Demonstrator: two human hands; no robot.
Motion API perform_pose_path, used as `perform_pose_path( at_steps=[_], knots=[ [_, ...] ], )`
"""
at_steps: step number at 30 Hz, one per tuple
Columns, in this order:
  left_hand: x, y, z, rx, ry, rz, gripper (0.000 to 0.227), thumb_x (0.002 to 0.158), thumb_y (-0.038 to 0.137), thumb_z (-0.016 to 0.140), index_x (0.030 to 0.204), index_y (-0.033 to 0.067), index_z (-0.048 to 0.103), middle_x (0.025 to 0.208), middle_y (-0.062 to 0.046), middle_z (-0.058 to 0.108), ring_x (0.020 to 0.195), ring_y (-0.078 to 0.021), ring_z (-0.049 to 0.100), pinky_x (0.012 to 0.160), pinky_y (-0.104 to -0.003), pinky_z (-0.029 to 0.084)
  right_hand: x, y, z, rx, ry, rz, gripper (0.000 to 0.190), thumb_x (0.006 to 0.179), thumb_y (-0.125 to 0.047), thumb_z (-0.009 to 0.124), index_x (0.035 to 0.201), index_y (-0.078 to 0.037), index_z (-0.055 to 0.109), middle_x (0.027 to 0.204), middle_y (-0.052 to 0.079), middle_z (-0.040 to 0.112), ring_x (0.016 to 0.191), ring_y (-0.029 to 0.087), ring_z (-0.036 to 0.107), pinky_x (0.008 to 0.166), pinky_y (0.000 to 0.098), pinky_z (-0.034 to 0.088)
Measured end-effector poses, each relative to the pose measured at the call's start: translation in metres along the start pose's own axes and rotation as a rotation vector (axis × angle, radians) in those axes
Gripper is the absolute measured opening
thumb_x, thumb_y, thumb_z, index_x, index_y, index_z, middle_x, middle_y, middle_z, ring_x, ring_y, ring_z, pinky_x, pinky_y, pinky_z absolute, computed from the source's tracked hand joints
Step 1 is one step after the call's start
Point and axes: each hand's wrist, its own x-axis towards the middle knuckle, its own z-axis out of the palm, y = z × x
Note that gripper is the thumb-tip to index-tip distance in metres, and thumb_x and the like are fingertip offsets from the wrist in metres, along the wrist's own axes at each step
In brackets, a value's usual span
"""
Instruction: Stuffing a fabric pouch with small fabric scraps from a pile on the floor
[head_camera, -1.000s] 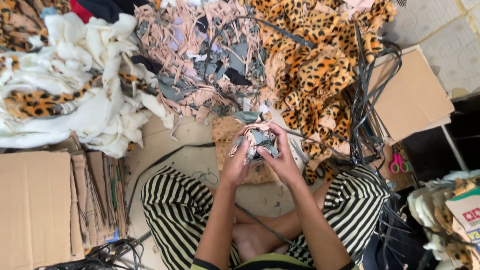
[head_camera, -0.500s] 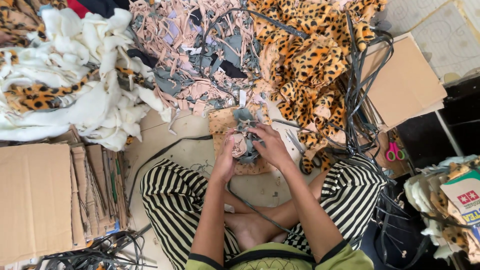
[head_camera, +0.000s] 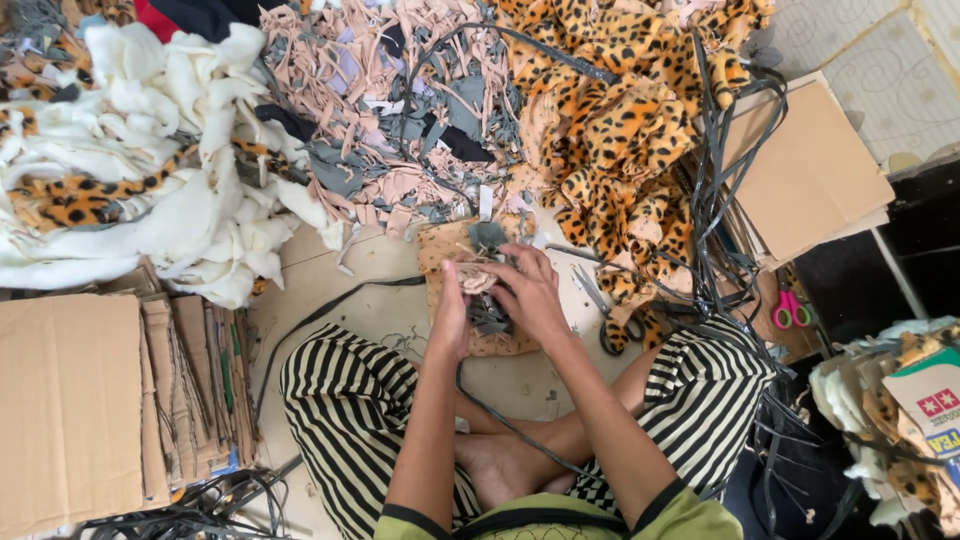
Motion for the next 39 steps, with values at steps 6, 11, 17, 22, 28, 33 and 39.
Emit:
perform_pose_path(
  at_steps=[6, 11, 17, 22, 28, 33, 39],
  knots=[
    [0.024, -0.027, -0.021, 0.146, 0.021, -0.151, 0.094, 0.098, 0.075, 0.012, 0.164, 0.0084, 0.006, 0.169, -0.022, 0.001, 0.155, -0.0406, 0.001, 0.127, -0.054, 0.003, 0.014, 0.019, 0.015, 0.092, -0.086, -0.022, 0.034, 0.092, -0.036, 0.069, 0.125, -0.037, 0.062, 0.131, -0.011, 0.060, 0.137, 0.028, 0.043, 0.104, 0.0554, 0.041],
    [-0.001, 0.000, 0.003, 0.147, -0.051, -0.010, 0.087, 0.101, 0.065, 0.010, 0.163, 0.0048, 0.009, 0.168, -0.024, 0.008, 0.154, -0.0443, 0.007, 0.125, -0.057, 0.010, 0.035, 0.037, 0.032, 0.135, -0.006, 0.046, 0.035, 0.090, -0.037, 0.073, 0.122, -0.028, 0.063, 0.117, 0.000, 0.069, 0.127, 0.030, 0.054, 0.102, 0.0523, 0.047],
    [0.060, -0.083, -0.036, 0.784, -0.058, 0.302, 0.075, 0.099, 0.027, 0.054, 0.160, -0.0001, 0.020, 0.162, -0.028, 0.020, 0.152, -0.0465, 0.017, 0.121, -0.058, 0.019, 0.071, -0.011, 0.006, 0.398, 0.038, 0.167, 0.042, 0.085, -0.046, 0.074, 0.116, -0.020, 0.065, 0.112, 0.010, 0.067, 0.114, 0.034, 0.063, 0.097, 0.0497, 0.050],
    [0.103, -0.156, -0.050, 1.514, -0.003, 0.332, 0.081, 0.088, 0.027, 0.075, 0.156, 0.0083, 0.035, 0.159, -0.025, 0.023, 0.144, -0.0443, 0.029, 0.099, -0.057, 0.047, 0.109, -0.066, 0.035, 0.247, -0.131, 0.192, 0.042, 0.084, -0.056, 0.068, 0.102, -0.018, 0.064, 0.096, 0.011, 0.074, 0.105, 0.038, 0.069, 0.093, 0.0506, 0.053],
    [0.132, -0.174, -0.064, 1.213, 0.163, 0.326, 0.049, 0.089, 0.019, 0.069, 0.136, 0.0074, 0.058, 0.136, -0.019, 0.050, 0.126, -0.0393, 0.051, 0.091, -0.050, 0.054, 0.114, -0.101, 0.036, 0.376, -0.160, 0.020, 0.042, 0.084, -0.038, 0.069, 0.119, -0.015, 0.063, 0.105, 0.018, 0.073, 0.105, 0.043, 0.068, 0.093, 0.0566, 0.053],
    [0.113, -0.124, -0.060, 0.846, 0.237, 0.276, 0.031, 0.106, 0.013, 0.049, 0.137, 0.0094, 0.055, 0.125, -0.020, 0.052, 0.112, -0.0450, 0.062, 0.085, -0.056, 0.056, 0.086, 0.026, -0.002, 0.029, 0.090, 0.109, 0.030, 0.092, -0.025, 0.069, 0.120, -0.033, 0.069, 0.104, 0.009, 0.066, 0.098, 0.038, 0.069, 0.086, 0.0500, 0.058],
    [0.095, -0.106, -0.053, 0.788, 0.324, 0.211, 0.052, 0.092, 0.004, 0.066, 0.140, 0.0124, 0.048, 0.132, -0.023, 0.045, 0.119, -0.0509, 0.055, 0.096, -0.059, 0.052, 0.021, 0.019, -0.043, 0.070, -0.327, 0.293, 0.086, 0.082, -0.054, 0.077, 0.155, -0.039, 0.035, 0.139, 0.018, 0.043, 0.119, 0.053, 0.058, 0.105, 0.0617, 0.046]
  ],
)
